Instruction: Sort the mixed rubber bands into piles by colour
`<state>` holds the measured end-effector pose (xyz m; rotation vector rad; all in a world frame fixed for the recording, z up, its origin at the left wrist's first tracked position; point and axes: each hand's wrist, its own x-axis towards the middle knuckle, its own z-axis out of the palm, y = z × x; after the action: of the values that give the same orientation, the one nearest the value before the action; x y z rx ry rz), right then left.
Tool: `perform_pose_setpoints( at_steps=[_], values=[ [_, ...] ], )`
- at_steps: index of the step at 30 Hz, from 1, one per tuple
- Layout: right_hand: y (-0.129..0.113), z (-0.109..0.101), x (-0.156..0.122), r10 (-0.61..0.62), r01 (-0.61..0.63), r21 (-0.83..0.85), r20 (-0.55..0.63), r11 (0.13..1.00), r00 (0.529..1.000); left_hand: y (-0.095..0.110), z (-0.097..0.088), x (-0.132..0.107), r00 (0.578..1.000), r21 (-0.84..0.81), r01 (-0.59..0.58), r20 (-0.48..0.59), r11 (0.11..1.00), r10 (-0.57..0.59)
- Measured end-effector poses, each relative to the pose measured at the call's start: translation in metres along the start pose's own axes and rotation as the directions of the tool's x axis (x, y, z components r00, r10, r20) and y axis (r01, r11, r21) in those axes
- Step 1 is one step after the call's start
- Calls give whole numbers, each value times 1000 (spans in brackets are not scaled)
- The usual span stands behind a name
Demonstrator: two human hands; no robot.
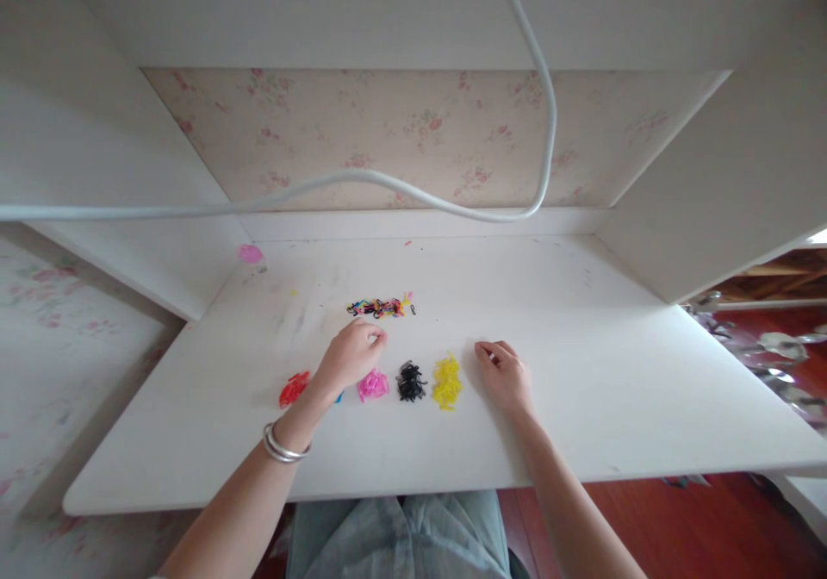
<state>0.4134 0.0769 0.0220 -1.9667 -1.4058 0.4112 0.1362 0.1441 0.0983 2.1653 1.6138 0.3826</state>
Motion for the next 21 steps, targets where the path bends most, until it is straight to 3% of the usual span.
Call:
perform_pose_setpoints(
  at_steps=[4,11,16,21],
  values=[
    [1,1,0,-17,17,-19,4,1000,1000,-11,4,-15,990,37,39,131,999,-43],
    [2,1,-2,-20,20,-21,4,1000,1000,-12,10,-17,984,67,32,171,997,-43],
    [2,1,-4,-23,23,-10,4,1000,1000,-14,-5,-22,993,90,43,102,995,-52],
    [0,2,0,-32,33,-39,42,999,999,-21,-19,-56,993,-41,13,-119,999,-18]
  ],
)
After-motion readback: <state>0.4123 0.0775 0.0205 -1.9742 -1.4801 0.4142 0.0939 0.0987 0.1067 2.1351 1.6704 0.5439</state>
